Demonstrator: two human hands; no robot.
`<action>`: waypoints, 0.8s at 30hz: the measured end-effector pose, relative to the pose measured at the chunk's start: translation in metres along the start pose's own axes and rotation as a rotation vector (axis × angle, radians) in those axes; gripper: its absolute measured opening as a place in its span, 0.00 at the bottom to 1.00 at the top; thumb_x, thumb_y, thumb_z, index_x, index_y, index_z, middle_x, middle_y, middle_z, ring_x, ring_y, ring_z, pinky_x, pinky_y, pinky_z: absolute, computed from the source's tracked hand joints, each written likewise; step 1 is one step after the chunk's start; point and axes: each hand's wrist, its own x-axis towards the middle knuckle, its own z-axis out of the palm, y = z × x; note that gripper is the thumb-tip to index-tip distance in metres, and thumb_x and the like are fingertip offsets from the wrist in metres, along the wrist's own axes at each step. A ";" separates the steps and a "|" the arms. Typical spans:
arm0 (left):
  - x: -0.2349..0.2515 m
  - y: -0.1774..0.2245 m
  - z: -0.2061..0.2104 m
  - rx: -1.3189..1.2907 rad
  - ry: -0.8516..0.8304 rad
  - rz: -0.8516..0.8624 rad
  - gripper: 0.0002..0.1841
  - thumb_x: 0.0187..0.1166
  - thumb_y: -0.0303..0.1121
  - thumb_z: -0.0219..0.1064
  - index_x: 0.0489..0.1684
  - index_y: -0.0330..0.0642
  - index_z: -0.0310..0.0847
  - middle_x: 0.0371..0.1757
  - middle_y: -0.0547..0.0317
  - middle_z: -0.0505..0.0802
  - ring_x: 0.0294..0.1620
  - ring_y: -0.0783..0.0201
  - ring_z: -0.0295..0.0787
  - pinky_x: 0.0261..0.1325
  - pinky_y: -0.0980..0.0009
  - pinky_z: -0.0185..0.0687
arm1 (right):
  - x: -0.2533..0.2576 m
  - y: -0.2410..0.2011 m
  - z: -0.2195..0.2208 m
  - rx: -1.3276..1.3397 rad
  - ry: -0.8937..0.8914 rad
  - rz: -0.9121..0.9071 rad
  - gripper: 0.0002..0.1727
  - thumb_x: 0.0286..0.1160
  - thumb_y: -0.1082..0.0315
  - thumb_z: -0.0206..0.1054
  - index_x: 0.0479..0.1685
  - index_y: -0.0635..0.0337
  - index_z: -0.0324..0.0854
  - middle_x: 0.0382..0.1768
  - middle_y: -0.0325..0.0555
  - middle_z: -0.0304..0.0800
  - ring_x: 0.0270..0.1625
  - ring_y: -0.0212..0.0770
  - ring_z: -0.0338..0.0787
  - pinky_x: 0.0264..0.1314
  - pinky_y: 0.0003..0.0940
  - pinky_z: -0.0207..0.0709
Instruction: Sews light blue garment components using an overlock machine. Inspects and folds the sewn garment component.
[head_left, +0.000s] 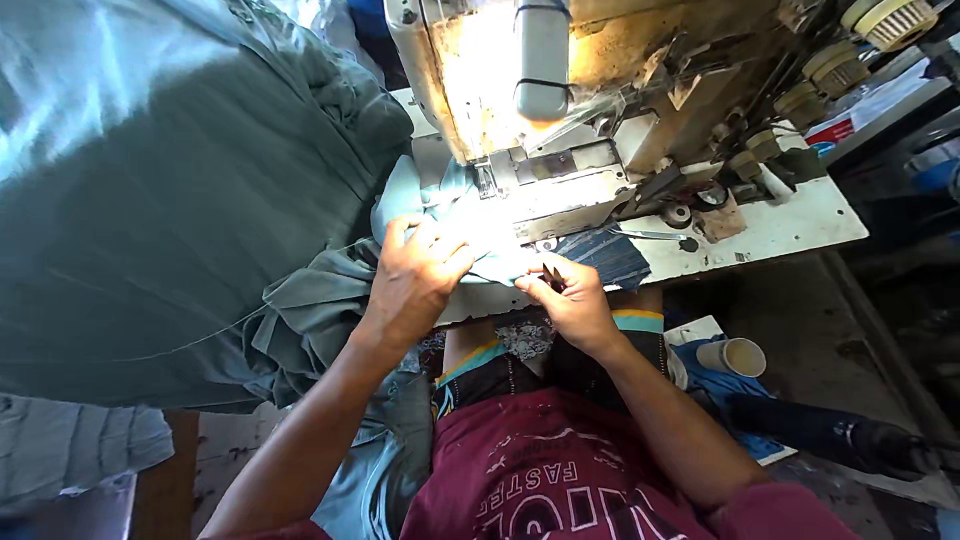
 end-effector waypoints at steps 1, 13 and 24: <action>0.004 -0.004 0.000 0.008 0.007 0.002 0.10 0.80 0.22 0.61 0.40 0.43 0.89 0.53 0.55 0.94 0.54 0.47 0.86 0.72 0.42 0.67 | 0.006 0.001 0.001 -0.008 0.006 0.001 0.03 0.76 0.71 0.73 0.42 0.59 0.90 0.33 0.39 0.89 0.28 0.31 0.83 0.31 0.27 0.81; 0.023 -0.053 0.009 -0.219 0.090 0.142 0.15 0.81 0.23 0.60 0.45 0.49 0.95 0.48 0.55 0.96 0.64 0.47 0.85 0.86 0.45 0.58 | 0.041 0.007 0.012 0.004 0.024 -0.144 0.04 0.77 0.73 0.72 0.44 0.63 0.87 0.29 0.42 0.86 0.25 0.31 0.80 0.25 0.26 0.77; 0.031 -0.059 0.010 -0.079 0.076 0.137 0.15 0.84 0.23 0.57 0.47 0.46 0.93 0.51 0.56 0.96 0.63 0.48 0.86 0.84 0.44 0.60 | 0.048 0.002 0.016 -0.053 0.056 -0.185 0.06 0.77 0.74 0.71 0.49 0.64 0.86 0.31 0.43 0.87 0.25 0.31 0.80 0.25 0.25 0.77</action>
